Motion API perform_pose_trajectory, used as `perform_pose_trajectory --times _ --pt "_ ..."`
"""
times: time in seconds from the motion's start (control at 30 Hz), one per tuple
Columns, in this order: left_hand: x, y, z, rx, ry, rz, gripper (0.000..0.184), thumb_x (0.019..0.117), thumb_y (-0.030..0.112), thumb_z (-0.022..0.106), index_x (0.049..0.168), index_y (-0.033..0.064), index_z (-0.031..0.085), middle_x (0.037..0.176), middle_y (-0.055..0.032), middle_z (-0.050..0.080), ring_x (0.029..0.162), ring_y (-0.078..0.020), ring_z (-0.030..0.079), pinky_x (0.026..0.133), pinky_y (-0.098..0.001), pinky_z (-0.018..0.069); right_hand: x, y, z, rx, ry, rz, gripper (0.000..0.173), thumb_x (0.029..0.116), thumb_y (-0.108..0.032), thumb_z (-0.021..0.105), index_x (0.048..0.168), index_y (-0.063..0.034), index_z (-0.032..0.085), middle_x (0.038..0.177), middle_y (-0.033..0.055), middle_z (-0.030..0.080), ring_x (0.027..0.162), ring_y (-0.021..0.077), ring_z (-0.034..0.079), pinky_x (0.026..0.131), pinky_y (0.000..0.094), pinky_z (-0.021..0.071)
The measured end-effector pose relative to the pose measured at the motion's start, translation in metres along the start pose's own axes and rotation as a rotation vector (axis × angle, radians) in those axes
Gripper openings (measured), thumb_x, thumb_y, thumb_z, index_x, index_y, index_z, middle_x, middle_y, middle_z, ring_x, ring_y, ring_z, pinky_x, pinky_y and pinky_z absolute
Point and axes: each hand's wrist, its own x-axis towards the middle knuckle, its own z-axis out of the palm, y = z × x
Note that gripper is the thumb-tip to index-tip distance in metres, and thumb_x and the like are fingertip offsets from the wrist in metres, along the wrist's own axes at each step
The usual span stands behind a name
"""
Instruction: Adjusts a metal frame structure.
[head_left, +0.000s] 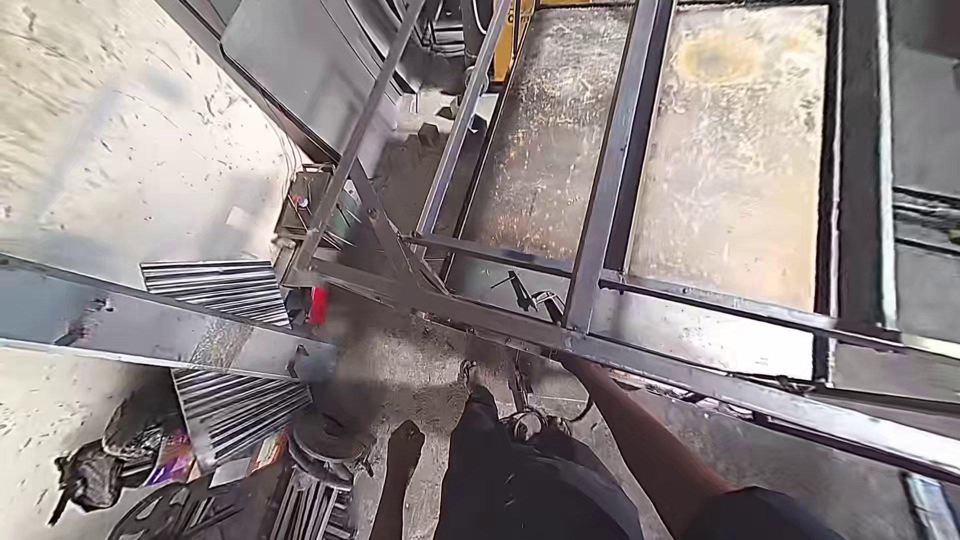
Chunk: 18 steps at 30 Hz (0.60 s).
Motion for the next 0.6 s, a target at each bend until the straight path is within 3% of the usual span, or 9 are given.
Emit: perform_pose_trajectory --times 0.03,0.07,0.1,0.13,0.2,0.27,0.37,0.47,0.6 --pt "0.002 0.021 0.003 -0.006 0.047 0.036 0.022 0.098 0.009 0.06 0.108 -0.0102 0.067 0.095 -0.0284 0.068 0.083 -0.0385 0.067 0.075 -0.0538 0.0551 -0.001 -0.01 -0.022 0.021 -0.081 0.04 0.048 0.1056 -0.029 0.052 0.148 -0.0051 0.052 0.145 0.0251 0.056 0.128 0.0448 0.058 0.105 0.0614 0.0456" --pt "-0.043 0.034 0.013 0.056 -0.149 -0.187 0.029 0.1038 0.01 0.056 0.124 -0.0101 0.064 0.118 -0.0298 0.067 0.106 -0.0402 0.067 0.094 -0.0532 0.0538 -0.049 -0.009 -0.042 0.045 -0.369 0.167 0.047 0.1074 -0.021 0.05 0.15 -0.0017 0.048 0.151 0.0239 0.05 0.138 0.0411 0.05 0.113 0.0567 0.0394" --pt "-0.162 0.015 0.015 0.15 -0.529 -0.572 0.035 0.1093 0.012 0.048 0.14 -0.0044 0.053 0.142 -0.0227 0.057 0.131 -0.0327 0.056 0.113 -0.0457 0.0443 -0.172 -0.006 -0.049 0.048 -0.797 0.378 0.046 0.1079 -0.019 0.049 0.152 -0.0043 0.044 0.155 0.0175 0.047 0.143 0.0313 0.045 0.116 0.0485 0.0381" --pt "-0.107 0.042 0.016 0.078 -0.38 -0.453 0.034 0.1085 0.01 0.05 0.138 -0.0073 0.055 0.14 -0.0243 0.059 0.129 -0.0328 0.058 0.112 -0.0445 0.0455 -0.109 -0.024 -0.062 0.135 -0.61 0.27 0.045 0.1086 -0.019 0.048 0.15 -0.0009 0.046 0.152 0.0205 0.05 0.141 0.0321 0.048 0.118 0.0487 0.0389" --pt "0.046 0.083 0.048 -0.301 0.304 0.342 0.023 0.0989 0.006 0.058 0.108 -0.0144 0.063 0.093 -0.0248 0.066 0.079 -0.029 0.066 0.073 -0.0404 0.0569 0.03 -0.038 -0.074 0.415 0.154 -0.114 0.043 0.1069 -0.026 0.05 0.138 0.0028 0.057 0.126 0.0264 0.066 0.114 0.0374 0.066 0.1 0.0535 0.0511" --pt "-0.024 0.057 0.094 -0.616 -0.003 0.023 0.024 0.1012 0.008 0.057 0.119 -0.0074 0.061 0.092 -0.014 0.068 0.076 -0.0192 0.065 0.071 -0.0368 0.0583 -0.061 -0.003 -0.053 0.656 -0.174 -0.031 0.043 0.1089 -0.031 0.049 0.143 -0.0038 0.05 0.117 0.0206 0.066 0.097 0.0306 0.068 0.085 0.0501 0.0573" --pt "-0.001 0.116 0.107 -1.14 -0.218 -0.119 0.037 0.1133 0.03 0.034 0.126 0.0023 0.055 0.097 -0.0108 0.069 0.076 -0.0195 0.068 0.064 -0.0359 0.0582 -0.062 -0.017 -0.08 1.127 -0.354 -0.153 0.024 0.1071 -0.026 0.047 0.125 -0.0122 0.053 0.085 0.0031 0.059 0.062 0.013 0.057 0.056 0.0314 0.0524" --pt "-0.02 0.157 0.108 -1.341 -0.418 -0.169 0.078 0.1048 0.066 0.005 0.141 0.0111 0.048 0.118 -0.0146 0.069 0.093 -0.0274 0.069 0.073 -0.0427 0.0573 -0.091 -0.012 -0.105 1.282 -0.546 -0.371 0.02 0.1068 -0.031 0.046 0.111 -0.0151 0.057 0.074 -0.0045 0.056 0.057 0.0055 0.05 0.052 0.0224 0.0441" --pt "-0.032 0.187 0.106 -1.456 -0.656 0.078 0.09 0.0945 0.077 -0.004 0.156 0.0251 0.035 0.146 -0.0184 0.055 0.117 -0.0407 0.062 0.08 -0.0557 0.057 -0.102 -0.002 -0.132 1.227 -0.612 -0.434 0.021 0.1025 -0.036 0.058 0.09 -0.0192 0.061 0.066 -0.0105 0.051 0.055 0.0 0.045 0.051 0.0181 0.0381"
